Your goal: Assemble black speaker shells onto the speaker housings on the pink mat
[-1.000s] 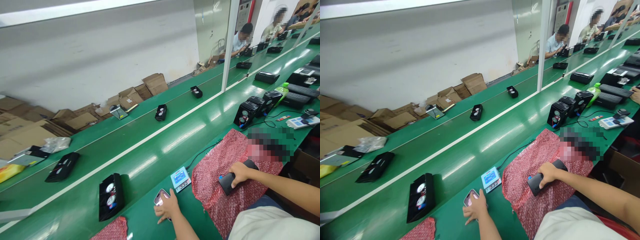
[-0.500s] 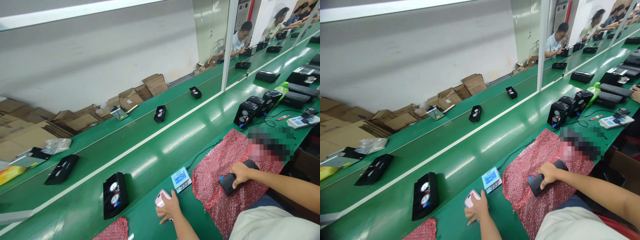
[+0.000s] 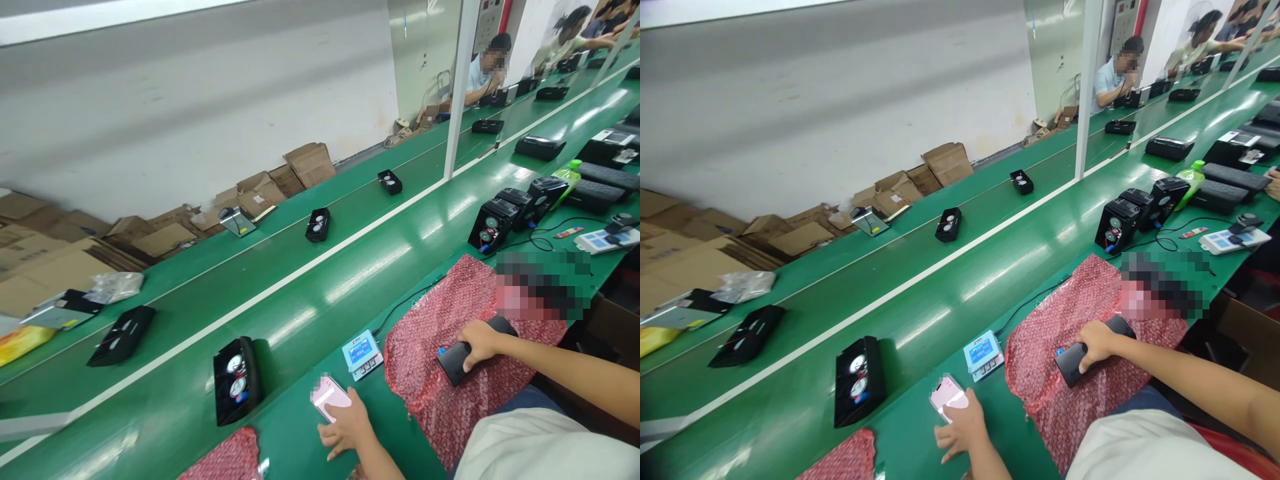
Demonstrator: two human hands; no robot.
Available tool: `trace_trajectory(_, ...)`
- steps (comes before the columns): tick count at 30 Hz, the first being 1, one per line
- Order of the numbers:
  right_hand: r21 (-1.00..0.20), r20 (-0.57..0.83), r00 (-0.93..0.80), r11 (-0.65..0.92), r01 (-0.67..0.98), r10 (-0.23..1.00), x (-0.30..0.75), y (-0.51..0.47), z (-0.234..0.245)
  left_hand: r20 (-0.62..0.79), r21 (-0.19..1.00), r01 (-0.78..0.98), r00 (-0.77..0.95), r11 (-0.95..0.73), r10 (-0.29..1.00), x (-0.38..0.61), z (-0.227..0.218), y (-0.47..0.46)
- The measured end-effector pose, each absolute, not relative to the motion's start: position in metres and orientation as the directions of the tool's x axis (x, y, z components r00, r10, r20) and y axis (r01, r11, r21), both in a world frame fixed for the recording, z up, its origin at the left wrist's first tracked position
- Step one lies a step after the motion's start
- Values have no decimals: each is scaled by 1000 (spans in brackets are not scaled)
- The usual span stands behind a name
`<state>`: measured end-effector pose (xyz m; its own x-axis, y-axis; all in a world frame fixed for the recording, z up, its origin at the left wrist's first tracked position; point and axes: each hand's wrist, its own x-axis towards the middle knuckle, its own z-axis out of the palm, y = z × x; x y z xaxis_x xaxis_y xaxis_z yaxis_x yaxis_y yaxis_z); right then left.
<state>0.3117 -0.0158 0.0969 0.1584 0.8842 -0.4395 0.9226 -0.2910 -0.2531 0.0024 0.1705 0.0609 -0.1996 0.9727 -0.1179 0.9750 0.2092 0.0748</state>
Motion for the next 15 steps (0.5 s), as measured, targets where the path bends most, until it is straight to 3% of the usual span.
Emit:
trace_trajectory(6,-263,-441,144,-281,923,886,311,-18,97,-83,31,933,-355,359,931,-1,51,157)
trace_trajectory(15,-249,-457,162,-300,921,875,311,-15,101,-43,50,906,-419,421,907,-12,50,167)
